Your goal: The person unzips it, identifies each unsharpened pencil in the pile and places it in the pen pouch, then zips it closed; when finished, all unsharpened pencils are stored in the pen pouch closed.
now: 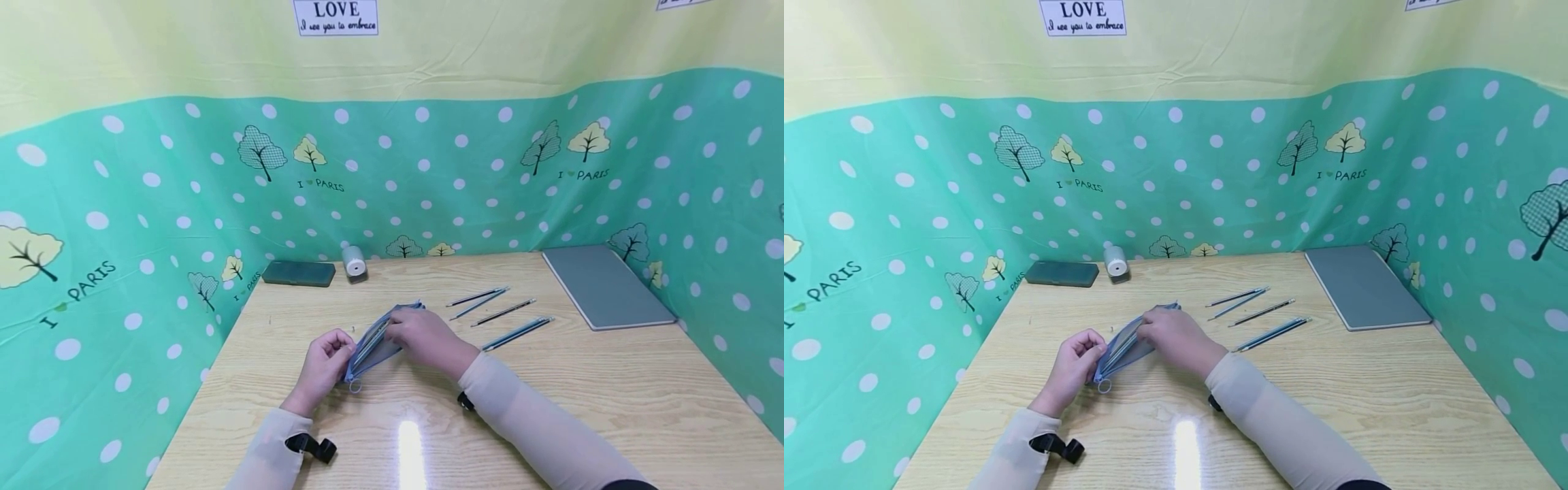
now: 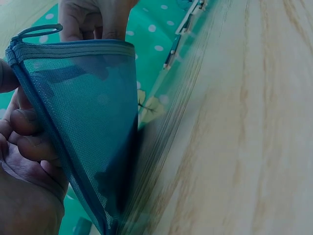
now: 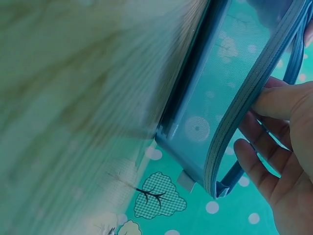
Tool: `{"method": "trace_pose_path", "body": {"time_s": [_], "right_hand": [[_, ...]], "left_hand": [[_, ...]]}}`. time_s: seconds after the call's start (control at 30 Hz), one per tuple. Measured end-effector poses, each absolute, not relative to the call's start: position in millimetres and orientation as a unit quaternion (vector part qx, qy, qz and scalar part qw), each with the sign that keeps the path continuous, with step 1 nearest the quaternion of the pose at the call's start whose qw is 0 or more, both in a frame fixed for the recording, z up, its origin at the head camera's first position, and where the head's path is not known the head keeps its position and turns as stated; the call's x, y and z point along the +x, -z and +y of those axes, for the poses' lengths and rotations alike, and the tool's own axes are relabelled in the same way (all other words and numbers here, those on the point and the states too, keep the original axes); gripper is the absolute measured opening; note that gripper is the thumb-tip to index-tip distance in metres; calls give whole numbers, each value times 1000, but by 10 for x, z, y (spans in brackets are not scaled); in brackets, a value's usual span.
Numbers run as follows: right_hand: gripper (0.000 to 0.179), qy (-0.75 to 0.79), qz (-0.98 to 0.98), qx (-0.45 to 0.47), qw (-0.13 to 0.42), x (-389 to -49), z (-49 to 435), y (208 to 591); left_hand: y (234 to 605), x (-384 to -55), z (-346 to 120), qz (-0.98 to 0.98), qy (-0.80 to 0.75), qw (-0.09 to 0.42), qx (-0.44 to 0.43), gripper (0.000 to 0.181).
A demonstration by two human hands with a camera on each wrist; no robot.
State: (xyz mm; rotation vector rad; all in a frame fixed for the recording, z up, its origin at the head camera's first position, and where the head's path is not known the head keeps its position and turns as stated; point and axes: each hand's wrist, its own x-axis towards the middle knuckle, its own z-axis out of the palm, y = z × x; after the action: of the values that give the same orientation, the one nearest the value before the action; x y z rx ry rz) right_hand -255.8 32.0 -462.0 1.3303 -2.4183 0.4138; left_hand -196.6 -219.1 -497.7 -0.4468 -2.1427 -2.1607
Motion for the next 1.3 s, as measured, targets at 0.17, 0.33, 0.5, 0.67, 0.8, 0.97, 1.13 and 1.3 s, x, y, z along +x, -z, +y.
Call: {"method": "trace_pose_path", "body": {"time_s": [0.17,0.33,0.5,0.67,0.8,0.97,1.13,1.3], "right_hand": [[19,-167,-851,468,169,-2571,360,4590],[20,-191,-850,464,161,-2606,438,4548],[22,-214,-849,458,158,-2639,586,4495],[28,-233,-850,447,153,-2626,789,4398],[44,-208,-878,412,125,-2647,948,4346],[55,-166,-901,388,99,-2689,1061,4321],[39,-190,-897,393,69,-2709,1097,4335],[33,-216,-889,399,67,-2716,1119,4334]], "left_hand": [[4972,-1970,-2197,-699,700,36,-143,13],[4978,-1974,-2216,-712,686,43,-144,11],[4979,-1983,-2232,-720,675,41,-155,11],[4968,-1977,-2249,-716,678,29,-164,9],[4949,-1970,-2270,-712,681,24,-169,10],[4935,-1955,-2302,-710,684,25,-165,9],[4942,-1950,-2323,-711,682,26,-168,7],[4942,-1954,-2332,-718,674,37,-167,7]]}}
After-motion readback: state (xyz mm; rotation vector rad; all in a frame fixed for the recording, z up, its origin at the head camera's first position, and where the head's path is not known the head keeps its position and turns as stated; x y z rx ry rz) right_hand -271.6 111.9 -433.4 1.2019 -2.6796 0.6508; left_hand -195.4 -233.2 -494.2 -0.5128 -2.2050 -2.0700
